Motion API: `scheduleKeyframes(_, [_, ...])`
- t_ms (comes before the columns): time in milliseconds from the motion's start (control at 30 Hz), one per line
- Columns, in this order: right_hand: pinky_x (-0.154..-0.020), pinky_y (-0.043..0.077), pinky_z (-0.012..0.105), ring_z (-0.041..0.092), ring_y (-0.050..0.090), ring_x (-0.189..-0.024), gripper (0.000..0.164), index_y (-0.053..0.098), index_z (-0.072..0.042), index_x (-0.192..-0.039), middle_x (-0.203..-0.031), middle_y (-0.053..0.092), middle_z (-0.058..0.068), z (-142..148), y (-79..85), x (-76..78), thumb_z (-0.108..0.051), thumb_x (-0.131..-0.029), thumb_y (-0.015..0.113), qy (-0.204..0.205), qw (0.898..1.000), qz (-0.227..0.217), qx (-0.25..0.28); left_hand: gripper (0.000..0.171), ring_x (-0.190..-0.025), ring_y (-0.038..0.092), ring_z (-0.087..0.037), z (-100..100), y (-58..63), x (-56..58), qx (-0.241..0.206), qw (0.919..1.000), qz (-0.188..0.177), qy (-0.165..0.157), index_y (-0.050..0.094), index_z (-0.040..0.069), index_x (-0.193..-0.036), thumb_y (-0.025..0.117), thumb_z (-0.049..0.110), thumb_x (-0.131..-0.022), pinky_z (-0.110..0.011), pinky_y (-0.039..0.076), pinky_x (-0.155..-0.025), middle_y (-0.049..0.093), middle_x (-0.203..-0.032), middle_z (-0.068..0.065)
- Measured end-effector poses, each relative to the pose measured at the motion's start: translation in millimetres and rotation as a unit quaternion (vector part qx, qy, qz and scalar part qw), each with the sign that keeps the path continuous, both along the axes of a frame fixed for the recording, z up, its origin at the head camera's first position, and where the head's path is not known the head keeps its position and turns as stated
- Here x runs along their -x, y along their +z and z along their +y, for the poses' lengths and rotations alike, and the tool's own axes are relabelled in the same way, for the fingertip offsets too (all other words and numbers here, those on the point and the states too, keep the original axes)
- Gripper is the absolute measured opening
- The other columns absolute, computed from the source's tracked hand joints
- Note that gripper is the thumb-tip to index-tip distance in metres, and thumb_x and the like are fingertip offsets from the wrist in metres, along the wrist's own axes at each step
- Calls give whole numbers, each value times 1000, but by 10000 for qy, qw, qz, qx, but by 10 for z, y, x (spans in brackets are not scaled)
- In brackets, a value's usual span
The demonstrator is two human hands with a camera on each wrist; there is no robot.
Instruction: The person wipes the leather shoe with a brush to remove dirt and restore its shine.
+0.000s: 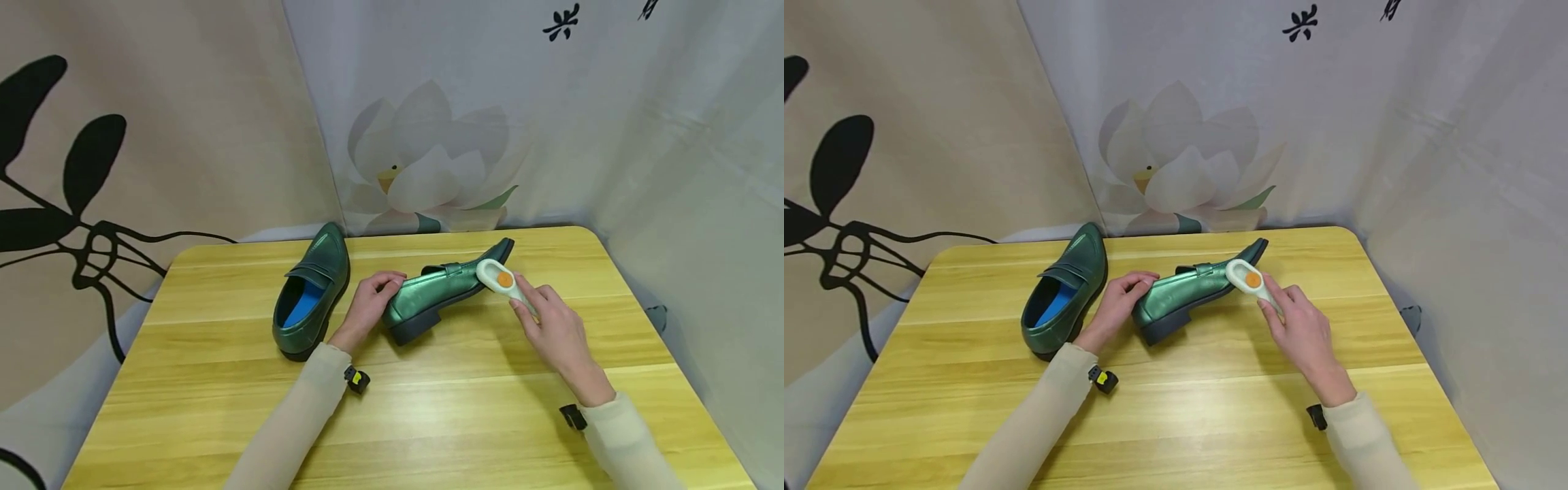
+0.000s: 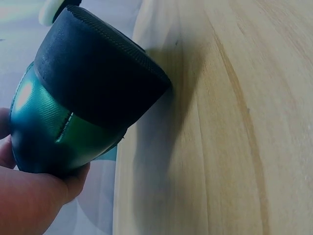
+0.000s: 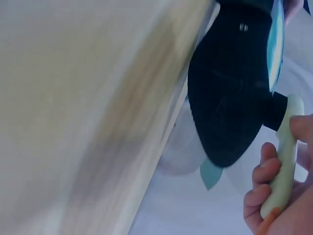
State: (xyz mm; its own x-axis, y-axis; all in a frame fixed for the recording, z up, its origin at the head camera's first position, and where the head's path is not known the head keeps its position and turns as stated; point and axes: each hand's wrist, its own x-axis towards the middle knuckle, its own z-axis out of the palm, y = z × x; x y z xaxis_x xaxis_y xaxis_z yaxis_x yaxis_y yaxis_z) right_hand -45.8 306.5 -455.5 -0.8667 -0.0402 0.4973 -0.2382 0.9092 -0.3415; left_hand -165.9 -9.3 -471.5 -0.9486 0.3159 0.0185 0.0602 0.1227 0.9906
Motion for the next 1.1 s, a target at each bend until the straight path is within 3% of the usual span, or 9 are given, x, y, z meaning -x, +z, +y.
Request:
scheduleKeyframes(200, [-52,41,40,27,55,-67,48,56,-10,-150,-95,66,19,170,91,150,-25,-105,62,-435,9982,-367,204,27,-129,57,-31,-4,2,4,24,10000,-46,-16,74,-6,-116,59,14,-106,-45,40,-114,68,-129,-16])
scheduleKeyframes(400, [-49,39,42,30,51,-63,50,53,-11,-152,-94,64,22,334,159,378,-35,-109,50,-804,9937,-740,246,26,-128,58,-31,-7,-1,-8,-15,10000,-6,9,74,-6,-114,59,13,-106,-46,40,-114,68,-128,-16])
scheduleKeyframes(733, [-49,36,41,32,49,-65,55,49,-13,-156,-87,59,20,545,203,646,-43,-111,39,-1005,9857,-1325,259,26,-129,57,-35,6,-6,-15,-96,9999,28,14,73,-9,-112,59,13,-106,-49,39,-114,67,-129,-21])
scheduleKeyframes(900, [-50,38,43,33,52,-68,55,49,-12,-155,-92,62,22,525,210,623,-42,-110,41,-991,9857,-1339,255,26,-128,57,-33,11,-27,-8,-42,10000,14,8,74,-7,-112,59,13,-106,-48,39,-114,67,-129,-18])
scheduleKeyframes(1100, [-48,40,42,29,52,-63,51,52,-11,-153,-93,64,21,253,210,418,-36,-109,50,-613,9942,-879,80,27,-129,57,-31,6,-10,-12,5,10000,-71,33,74,-7,-114,59,14,-106,-45,39,-115,68,-129,-16])
